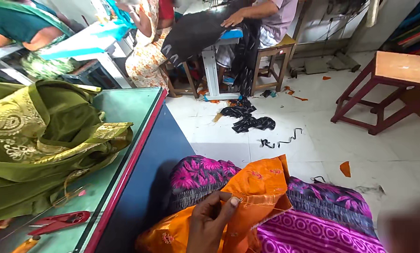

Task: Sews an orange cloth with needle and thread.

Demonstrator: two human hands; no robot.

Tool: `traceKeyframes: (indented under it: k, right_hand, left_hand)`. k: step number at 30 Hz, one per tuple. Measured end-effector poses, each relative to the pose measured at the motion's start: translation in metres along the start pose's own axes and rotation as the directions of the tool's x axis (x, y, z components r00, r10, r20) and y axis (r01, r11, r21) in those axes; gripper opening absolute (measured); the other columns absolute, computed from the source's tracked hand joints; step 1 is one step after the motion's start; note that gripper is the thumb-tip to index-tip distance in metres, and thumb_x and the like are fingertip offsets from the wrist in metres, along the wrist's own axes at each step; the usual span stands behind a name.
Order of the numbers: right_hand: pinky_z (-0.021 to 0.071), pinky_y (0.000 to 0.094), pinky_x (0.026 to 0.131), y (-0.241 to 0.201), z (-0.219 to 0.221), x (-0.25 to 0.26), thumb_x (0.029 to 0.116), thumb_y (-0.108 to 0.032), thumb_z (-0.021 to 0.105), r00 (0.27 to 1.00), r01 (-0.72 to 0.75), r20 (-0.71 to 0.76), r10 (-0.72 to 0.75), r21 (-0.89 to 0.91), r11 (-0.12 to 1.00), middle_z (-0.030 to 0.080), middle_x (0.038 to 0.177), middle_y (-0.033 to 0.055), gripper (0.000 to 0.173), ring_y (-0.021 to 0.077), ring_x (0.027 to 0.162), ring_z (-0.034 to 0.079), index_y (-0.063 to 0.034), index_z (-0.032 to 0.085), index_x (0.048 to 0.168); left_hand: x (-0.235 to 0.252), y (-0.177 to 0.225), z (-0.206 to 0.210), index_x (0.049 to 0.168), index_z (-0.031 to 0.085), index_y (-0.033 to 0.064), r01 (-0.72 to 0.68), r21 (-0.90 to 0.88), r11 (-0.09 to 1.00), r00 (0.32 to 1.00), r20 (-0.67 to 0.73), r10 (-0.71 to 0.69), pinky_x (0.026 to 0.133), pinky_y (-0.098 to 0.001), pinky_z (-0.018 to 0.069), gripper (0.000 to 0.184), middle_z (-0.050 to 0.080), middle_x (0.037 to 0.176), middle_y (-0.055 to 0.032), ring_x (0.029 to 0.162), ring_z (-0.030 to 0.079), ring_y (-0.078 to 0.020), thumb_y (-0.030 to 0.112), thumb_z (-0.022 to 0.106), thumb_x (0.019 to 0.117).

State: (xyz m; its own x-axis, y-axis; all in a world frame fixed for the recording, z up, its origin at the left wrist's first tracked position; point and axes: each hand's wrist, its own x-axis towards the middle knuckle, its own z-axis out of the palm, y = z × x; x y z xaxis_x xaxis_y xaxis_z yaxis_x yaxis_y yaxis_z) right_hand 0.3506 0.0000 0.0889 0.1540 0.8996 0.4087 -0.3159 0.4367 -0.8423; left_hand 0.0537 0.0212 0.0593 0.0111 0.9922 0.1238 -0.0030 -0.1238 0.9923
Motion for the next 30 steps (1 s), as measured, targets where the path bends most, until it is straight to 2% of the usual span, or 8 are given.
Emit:
traceKeyframes:
  k: [3, 5, 7, 10, 12, 13, 20, 30]
  right_hand:
    - [0.0489, 0.0075, 0.053, 0.007, 0.007, 0.000, 0.1014, -0.037, 0.058, 0.999, -0.014, -0.040, 0.008, -0.161, 0.987, 0.070, 0.084, -0.0192, 0.011, -0.0091, 0.063, 0.062, -0.0337, 0.066, 0.108]
    - [0.0527, 0.0076, 0.061, 0.015, 0.018, -0.001, 0.1047, -0.035, 0.053, 0.998, -0.024, 0.049, 0.036, -0.224, 0.974, 0.072, 0.097, -0.0212, 0.015, -0.0090, 0.074, 0.066, -0.0380, 0.062, 0.117]
    - [0.0570, 0.0113, 0.067, 0.028, 0.035, -0.005, 0.1066, -0.031, 0.051, 0.982, -0.055, 0.167, 0.088, -0.189, 0.980, 0.074, 0.102, -0.0171, 0.018, -0.0049, 0.080, 0.070, -0.0340, 0.062, 0.121]
    - [0.0568, 0.0142, 0.058, 0.044, 0.070, -0.019, 0.1075, -0.025, 0.051, 0.936, -0.150, 0.293, 0.195, -0.169, 0.974, 0.073, 0.090, -0.0101, 0.014, -0.0027, 0.071, 0.069, -0.0169, 0.060, 0.114]
    - [0.0540, 0.0158, 0.054, 0.051, 0.092, -0.026, 0.1068, -0.021, 0.053, 0.912, -0.206, 0.316, 0.262, -0.200, 0.958, 0.069, 0.078, -0.0051, 0.015, -0.0022, 0.063, 0.064, -0.0068, 0.058, 0.111]
    - [0.0524, 0.0156, 0.053, 0.055, 0.101, -0.029, 0.1063, -0.019, 0.054, 0.906, -0.228, 0.312, 0.285, -0.207, 0.951, 0.067, 0.074, -0.0041, 0.015, -0.0025, 0.060, 0.062, -0.0047, 0.057, 0.109]
    - [0.0490, 0.0129, 0.048, 0.067, 0.122, -0.034, 0.1047, -0.014, 0.056, 0.921, -0.293, 0.212, 0.327, -0.178, 0.939, 0.066, 0.069, -0.0083, 0.006, -0.0046, 0.054, 0.059, -0.0077, 0.055, 0.105]
    - [0.0483, 0.0130, 0.048, 0.067, 0.122, -0.032, 0.1048, -0.013, 0.056, 0.919, -0.306, 0.197, 0.340, -0.188, 0.933, 0.065, 0.068, -0.0079, 0.005, -0.0044, 0.053, 0.059, -0.0079, 0.055, 0.104]
  left_hand:
    - [0.001, 0.003, -0.001, 0.091, 0.073, 0.0117, 0.040, -0.023, 0.999, 0.999, 0.019, -0.039, 0.058, -0.0107, 0.0461, 0.012, 0.063, 0.075, 0.0130, 0.062, 0.054, 0.0071, 0.016, 0.063, 0.0975]
    - [0.001, 0.005, -0.001, 0.091, 0.072, 0.0120, 0.052, -0.034, 0.998, 0.998, 0.021, -0.051, 0.059, -0.0107, 0.0468, 0.013, 0.064, 0.075, 0.0129, 0.063, 0.056, 0.0072, 0.015, 0.062, 0.0981]
    - [0.000, 0.008, 0.000, 0.091, 0.072, 0.0119, 0.058, -0.040, 0.998, 0.998, 0.031, -0.057, 0.060, -0.0110, 0.0483, 0.013, 0.065, 0.078, 0.0126, 0.065, 0.057, 0.0069, 0.013, 0.062, 0.0983]
    - [-0.001, 0.010, 0.003, 0.091, 0.073, 0.0118, 0.057, -0.049, 0.997, 0.998, 0.034, -0.055, 0.061, -0.0111, 0.0495, 0.014, 0.066, 0.079, 0.0125, 0.066, 0.059, 0.0068, 0.011, 0.061, 0.0984]
    - [-0.002, 0.011, 0.004, 0.091, 0.073, 0.0124, 0.061, -0.058, 0.996, 0.998, 0.036, -0.059, 0.061, -0.0114, 0.0498, 0.014, 0.067, 0.078, 0.0129, 0.066, 0.059, 0.0067, 0.011, 0.061, 0.0984]
    - [-0.002, 0.011, 0.004, 0.091, 0.073, 0.0127, 0.061, -0.063, 0.996, 0.998, 0.038, -0.059, 0.060, -0.0110, 0.0493, 0.014, 0.067, 0.078, 0.0132, 0.066, 0.059, 0.0069, 0.012, 0.061, 0.0984]
    - [-0.004, 0.013, 0.005, 0.091, 0.073, 0.0124, 0.069, -0.108, 0.992, 0.997, 0.028, -0.066, 0.062, -0.0119, 0.0509, 0.014, 0.067, 0.078, 0.0124, 0.066, 0.060, 0.0062, 0.010, 0.061, 0.0973]
    - [-0.003, 0.011, 0.006, 0.090, 0.073, 0.0117, 0.056, -0.117, 0.992, 0.998, 0.021, -0.054, 0.061, -0.0115, 0.0495, 0.013, 0.067, 0.078, 0.0117, 0.065, 0.059, 0.0061, 0.011, 0.062, 0.0970]
